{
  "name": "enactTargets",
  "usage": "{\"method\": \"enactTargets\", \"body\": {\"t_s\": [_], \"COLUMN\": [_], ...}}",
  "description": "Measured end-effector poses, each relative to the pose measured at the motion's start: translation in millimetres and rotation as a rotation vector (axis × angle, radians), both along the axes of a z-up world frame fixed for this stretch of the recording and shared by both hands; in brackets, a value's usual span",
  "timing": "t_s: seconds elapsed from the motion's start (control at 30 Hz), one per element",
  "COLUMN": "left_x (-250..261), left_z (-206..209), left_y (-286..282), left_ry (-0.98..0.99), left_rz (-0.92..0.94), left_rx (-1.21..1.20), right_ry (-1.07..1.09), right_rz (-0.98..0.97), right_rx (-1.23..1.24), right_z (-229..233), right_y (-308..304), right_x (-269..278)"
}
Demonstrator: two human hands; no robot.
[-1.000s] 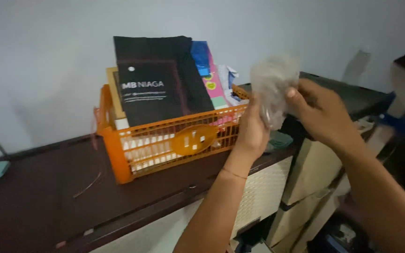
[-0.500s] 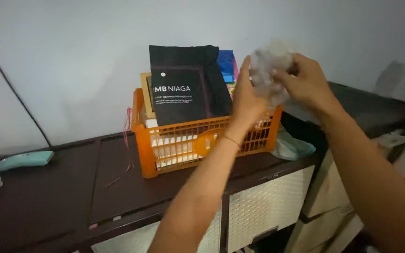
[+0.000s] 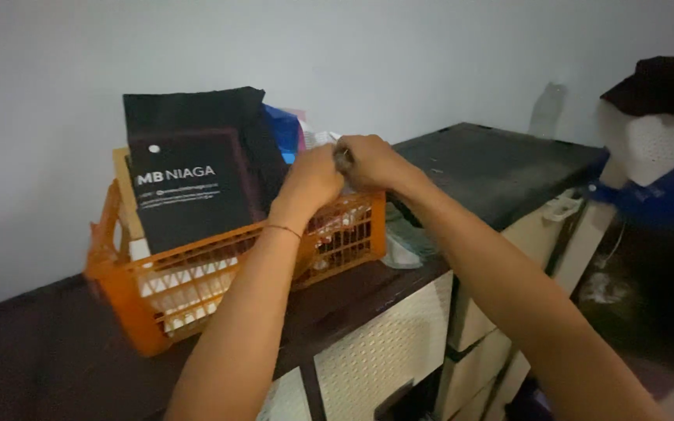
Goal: Sort and organize various household items, electronics boxes, and medicine bottles into an orange plastic crate.
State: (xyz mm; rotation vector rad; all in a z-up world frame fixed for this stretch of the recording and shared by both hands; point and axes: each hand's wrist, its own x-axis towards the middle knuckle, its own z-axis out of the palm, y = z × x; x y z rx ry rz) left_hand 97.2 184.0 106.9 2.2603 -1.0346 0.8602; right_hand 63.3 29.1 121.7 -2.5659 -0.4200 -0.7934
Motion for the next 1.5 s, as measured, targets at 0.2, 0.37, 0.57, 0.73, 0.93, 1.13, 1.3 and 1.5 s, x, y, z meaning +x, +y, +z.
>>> {"method": "enactTargets", "body": {"t_s": [0.2,0.37,0.57,0.73,0.93,1.13,1.3,1.5], "left_x": [-15.8,-35.2,-54.9,-27.7,-20.3,-27.6,-28.4,-29.5], "left_z": [15.7,42.0,56.0,8.6,-44.3,-60.0,-56.3,-52.8], "left_y": [-22.2,-61.9,-152.4,-239.1,-282.4,-288.6,-288.2,-291.7], "left_ry": [0.198,-0.008,0.209,0.279,0.231,0.224,0.202,0.294], "left_rz": [0.108,0.157,-0.156,-0.243,-0.277,-0.254,-0.236,-0.177], "left_rx": [0.04,0.027,-0.182,-0.262,-0.458,-0.543,-0.552,-0.522], "right_ry": [0.087,-0.216,-0.272,-0.272,-0.235,-0.271,-0.295,-0.276], "right_rz": [-0.277,0.087,0.052,-0.336,-0.64,-0.812,-1.073,-1.088], "right_rx": [-0.169,0.052,0.128,0.016,0.437,0.581,0.501,0.459], "right_z": [1.5,9.3,30.7,36.1,55.0,27.3,5.6,13.1], "right_y": [-16.8,-68.7,-154.2,-265.6,-379.8,-504.8,-527.2,-503.2], "right_x": [0.7,-4.7,-31.5,-20.1,16.6,81.0,104.8,103.7]}}
